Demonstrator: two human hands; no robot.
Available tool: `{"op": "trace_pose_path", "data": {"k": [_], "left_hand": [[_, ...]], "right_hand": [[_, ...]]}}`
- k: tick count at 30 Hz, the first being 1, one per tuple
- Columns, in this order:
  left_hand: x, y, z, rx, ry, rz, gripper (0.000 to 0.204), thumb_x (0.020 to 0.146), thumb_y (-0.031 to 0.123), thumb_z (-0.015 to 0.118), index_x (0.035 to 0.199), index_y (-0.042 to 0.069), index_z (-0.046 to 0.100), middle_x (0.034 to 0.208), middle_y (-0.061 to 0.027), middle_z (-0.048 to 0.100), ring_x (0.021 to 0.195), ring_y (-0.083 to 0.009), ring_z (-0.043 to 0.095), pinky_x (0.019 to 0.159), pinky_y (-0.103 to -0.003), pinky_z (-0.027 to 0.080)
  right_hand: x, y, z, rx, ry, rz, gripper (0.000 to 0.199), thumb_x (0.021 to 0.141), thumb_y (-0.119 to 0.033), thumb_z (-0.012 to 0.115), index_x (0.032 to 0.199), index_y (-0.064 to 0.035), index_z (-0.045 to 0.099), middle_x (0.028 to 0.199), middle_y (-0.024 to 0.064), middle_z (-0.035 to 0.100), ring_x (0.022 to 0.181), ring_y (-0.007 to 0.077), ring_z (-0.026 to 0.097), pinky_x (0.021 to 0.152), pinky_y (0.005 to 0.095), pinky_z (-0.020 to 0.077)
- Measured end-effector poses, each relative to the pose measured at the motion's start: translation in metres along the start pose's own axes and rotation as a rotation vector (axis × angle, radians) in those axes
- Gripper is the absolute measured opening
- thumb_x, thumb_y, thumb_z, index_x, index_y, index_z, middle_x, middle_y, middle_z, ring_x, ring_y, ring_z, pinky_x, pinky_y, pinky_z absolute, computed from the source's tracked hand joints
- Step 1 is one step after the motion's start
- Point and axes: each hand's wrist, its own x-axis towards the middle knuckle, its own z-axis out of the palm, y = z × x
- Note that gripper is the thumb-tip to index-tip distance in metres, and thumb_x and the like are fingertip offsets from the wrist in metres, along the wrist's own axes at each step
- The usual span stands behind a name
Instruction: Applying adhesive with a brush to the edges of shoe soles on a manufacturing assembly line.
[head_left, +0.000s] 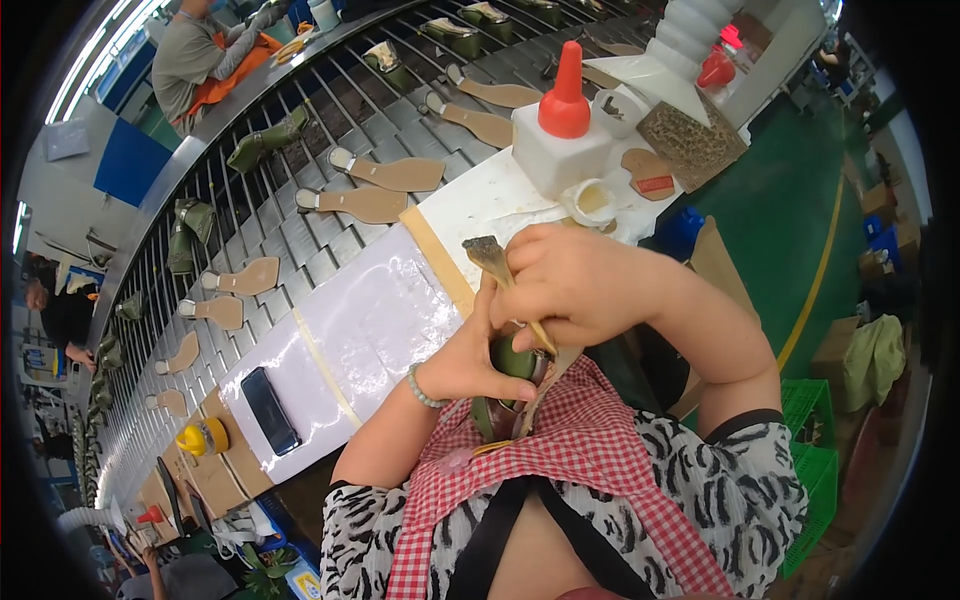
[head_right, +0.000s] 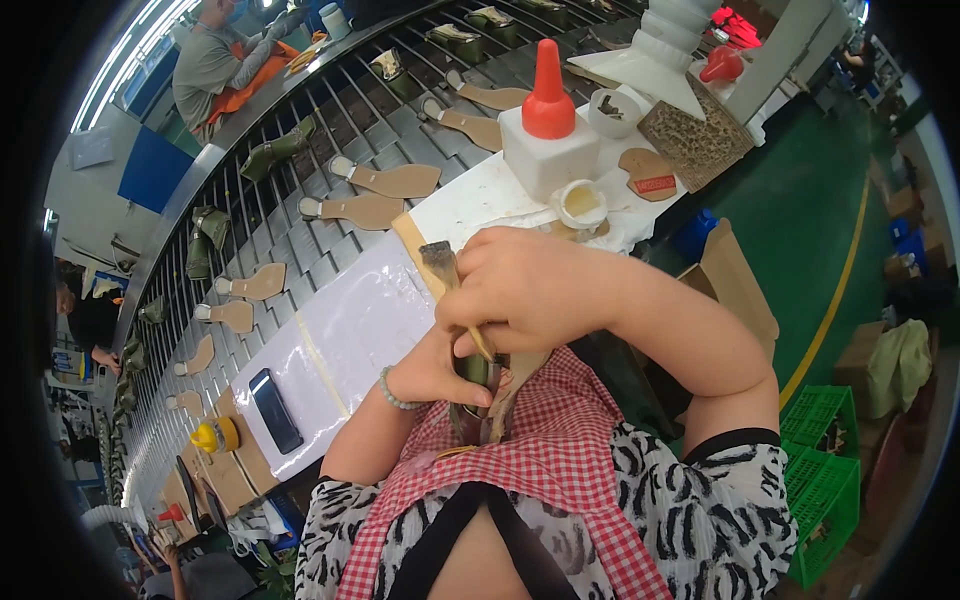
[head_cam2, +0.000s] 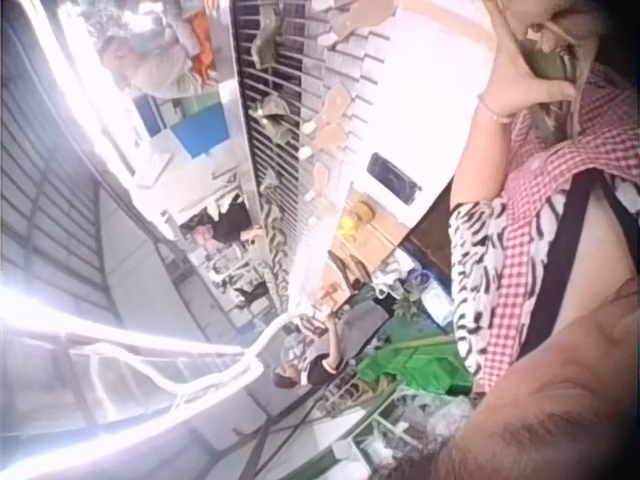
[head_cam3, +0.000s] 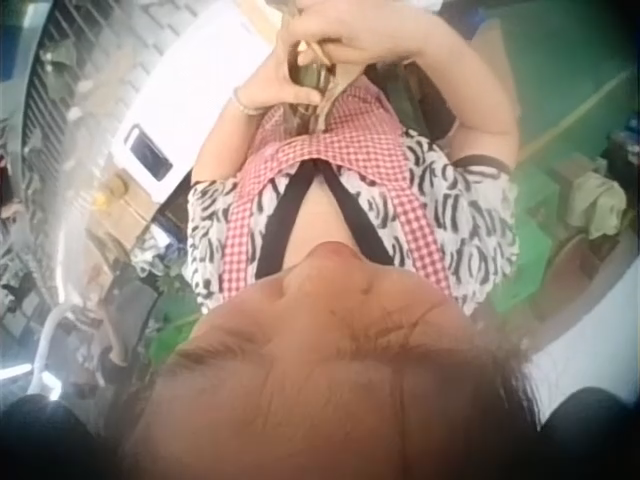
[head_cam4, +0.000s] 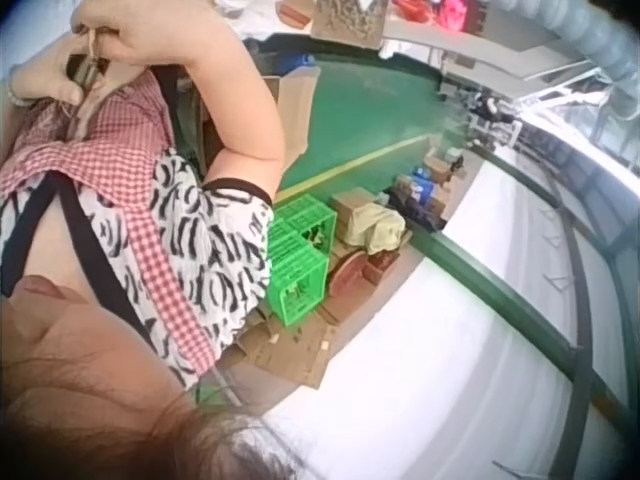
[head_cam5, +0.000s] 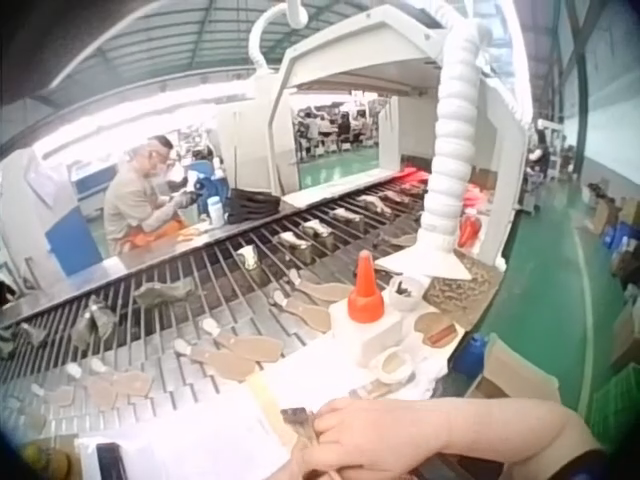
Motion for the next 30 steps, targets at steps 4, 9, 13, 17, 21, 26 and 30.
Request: {"op": "trace_pose_path", "data": {"k": [4,9,13,17,21,26,30], "left_hand": [[0.008,-0.007,-0.006,0.033,-0.037,0.156,0.144,0.055,0.035,0.092,0.15,0.011,-0.014,0.152,-0.0158,0.015,0.14,-0.0264,0.022,0.112,-0.04,0.025],[0.012,0.0,-0.02,-0.033,-0.108,0.284,0.151,0.054,0.043,0.091,0.148,0.01,-0.023,0.156,-0.0207,0.003,0.145,-0.0264,0.01,0.113,-0.038,0.02],[-0.006,0.01,-0.03,-0.033,-0.101,0.242,0.149,0.054,0.04,0.092,0.149,0.01,-0.018,0.15,-0.0217,0.018,0.138,-0.0282,0.026,0.109,-0.036,0.027],[-0.025,0.006,-0.033,0.124,-0.093,0.15,0.139,0.056,0.033,0.092,0.151,0.006,-0.006,0.135,-0.0173,0.036,0.105,-0.023,0.054,0.093,-0.032,0.043],[-0.034,0.012,-0.016,0.313,-0.046,0.118,0.134,0.057,0.031,0.09,0.15,0.002,-0.001,0.125,-0.0177,0.045,0.091,-0.0227,0.058,0.084,-0.03,0.047],[-0.043,0.02,-0.013,0.459,-0.046,0.14,0.139,0.054,0.029,0.093,0.151,0.006,-0.003,0.12,-0.0182,0.046,0.1,-0.0239,0.058,0.088,-0.034,0.049],[-0.048,0.028,-0.009,0.478,-0.034,0.182,0.14,0.053,0.03,0.093,0.151,0.006,-0.005,0.119,-0.0186,0.049,0.097,-0.0256,0.06,0.088,-0.034,0.049]], "right_hand": [[0.001,0.024,-0.011,0.327,-0.116,0.196,0.02,0.088,-0.028,0.06,0.096,-0.0097,0.061,0.088,0.0095,0.066,0.081,0.0229,0.063,0.079,0.0318,0.0486],[-0.002,0.05,-0.006,1.189,-0.083,0.384,0.026,0.095,-0.029,0.051,0.1,-0.0053,0.058,0.098,0.0073,0.066,0.093,0.015,0.062,0.081,0.0283,0.0492],[-0.01,0.052,0.018,1.236,0.184,0.28,0.025,0.096,-0.027,0.051,0.102,-0.0032,0.055,0.103,0.0105,0.064,0.097,0.0153,0.061,0.085,0.0279,0.0485],[-0.016,0.035,0.036,1.1,0.399,0.147,0.017,0.094,-0.018,0.058,0.102,-0.0043,0.051,0.113,0.0154,0.062,0.093,0.0145,0.063,0.085,0.0297,0.049],[-0.025,0.023,0.048,1.101,0.449,0.157,0.02,0.09,-0.01,0.061,0.103,-0.0048,0.047,0.117,0.0203,0.06,0.086,0.0109,0.063,0.08,0.0282,0.049],[-0.047,0.033,0.058,1.184,0.367,0.245,0.023,0.089,-0.018,0.064,0.103,-0.0068,0.049,0.109,0.0178,0.064,0.093,0.0144,0.062,0.084,0.0297,0.0475],[-0.049,0.035,0.077,1.322,0.416,0.283,0.029,0.089,-0.027,0.067,0.1,-0.0079,0.049,0.107,0.019,0.064,0.089,0.019,0.063,0.082,0.0314,0.0492]]}}
